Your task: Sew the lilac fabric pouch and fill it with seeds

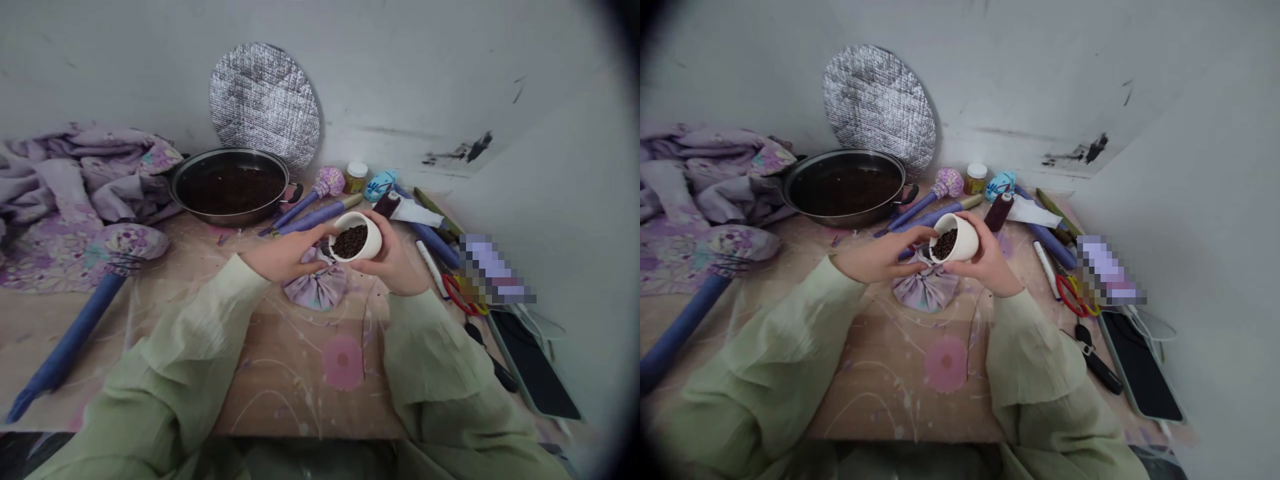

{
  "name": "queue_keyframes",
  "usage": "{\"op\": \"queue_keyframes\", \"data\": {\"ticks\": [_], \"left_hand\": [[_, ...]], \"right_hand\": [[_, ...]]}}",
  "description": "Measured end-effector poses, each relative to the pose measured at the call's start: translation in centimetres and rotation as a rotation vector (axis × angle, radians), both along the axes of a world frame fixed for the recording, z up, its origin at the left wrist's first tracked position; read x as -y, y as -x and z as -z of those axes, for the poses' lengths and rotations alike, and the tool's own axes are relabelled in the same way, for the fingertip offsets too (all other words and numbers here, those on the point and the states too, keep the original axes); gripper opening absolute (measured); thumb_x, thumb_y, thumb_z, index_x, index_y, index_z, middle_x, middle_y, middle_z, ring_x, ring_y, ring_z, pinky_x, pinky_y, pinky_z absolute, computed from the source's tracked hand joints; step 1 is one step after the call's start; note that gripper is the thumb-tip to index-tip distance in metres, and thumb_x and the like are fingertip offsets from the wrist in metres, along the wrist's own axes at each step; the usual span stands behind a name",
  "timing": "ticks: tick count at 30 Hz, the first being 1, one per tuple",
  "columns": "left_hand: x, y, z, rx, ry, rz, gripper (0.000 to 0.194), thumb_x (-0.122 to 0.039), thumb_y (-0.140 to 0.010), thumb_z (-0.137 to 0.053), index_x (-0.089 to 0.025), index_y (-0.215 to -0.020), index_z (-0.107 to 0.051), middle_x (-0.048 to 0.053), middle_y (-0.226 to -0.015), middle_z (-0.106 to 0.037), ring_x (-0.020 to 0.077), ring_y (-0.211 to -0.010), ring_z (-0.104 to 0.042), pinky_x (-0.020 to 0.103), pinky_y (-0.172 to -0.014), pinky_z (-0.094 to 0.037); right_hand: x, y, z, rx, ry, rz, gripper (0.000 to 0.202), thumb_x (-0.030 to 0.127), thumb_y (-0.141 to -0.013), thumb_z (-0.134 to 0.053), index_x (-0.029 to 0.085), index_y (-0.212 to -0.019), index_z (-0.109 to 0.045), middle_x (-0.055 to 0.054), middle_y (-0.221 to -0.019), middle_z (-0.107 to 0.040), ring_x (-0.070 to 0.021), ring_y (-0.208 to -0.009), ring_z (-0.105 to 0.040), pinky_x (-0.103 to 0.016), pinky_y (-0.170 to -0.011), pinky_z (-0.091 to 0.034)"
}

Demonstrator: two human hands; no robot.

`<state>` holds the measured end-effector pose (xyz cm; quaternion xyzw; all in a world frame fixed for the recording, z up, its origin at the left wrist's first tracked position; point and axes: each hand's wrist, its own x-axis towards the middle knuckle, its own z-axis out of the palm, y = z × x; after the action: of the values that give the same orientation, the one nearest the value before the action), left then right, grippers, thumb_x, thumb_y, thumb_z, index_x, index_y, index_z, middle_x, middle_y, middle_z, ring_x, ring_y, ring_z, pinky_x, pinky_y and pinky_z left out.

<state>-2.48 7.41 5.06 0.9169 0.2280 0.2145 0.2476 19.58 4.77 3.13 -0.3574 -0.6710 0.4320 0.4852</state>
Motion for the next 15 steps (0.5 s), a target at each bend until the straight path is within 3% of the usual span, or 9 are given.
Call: {"op": "queue_keyframes", "data": {"ticks": [5, 15], "left_hand": [[-0.12, -0.06, 0.17, 0.014, -0.082, 0.017, 0.049, -0.03, -0.084, -0.058, -0.018, -0.128, -0.042, 0.013, -0.131, -0.052, 0.023, -0.119, -0.052, 0.034, -0.1, -0.04], [0.3, -0.06, -0.51, -0.057, -0.044, -0.009, 0.038, -0.025, -0.084, -0.057, -0.015, -0.118, -0.043, 0.01, -0.113, -0.06, 0.0188, -0.099, -0.059, 0.029, -0.087, -0.045]], "right_hand": [[0.16, 0.15, -0.13, 0.012, -0.006, 0.023, 0.074, 0.04, -0.056, -0.082, 0.029, -0.119, -0.045, -0.003, -0.12, -0.052, -0.0226, -0.112, -0.052, -0.037, -0.097, -0.045], [0.04, -0.07, 0.29, -0.032, 0.0, -0.005, 0.074, 0.032, -0.057, -0.083, 0.031, -0.12, -0.046, -0.002, -0.118, -0.052, -0.0206, -0.109, -0.052, -0.036, -0.095, -0.046]]}}
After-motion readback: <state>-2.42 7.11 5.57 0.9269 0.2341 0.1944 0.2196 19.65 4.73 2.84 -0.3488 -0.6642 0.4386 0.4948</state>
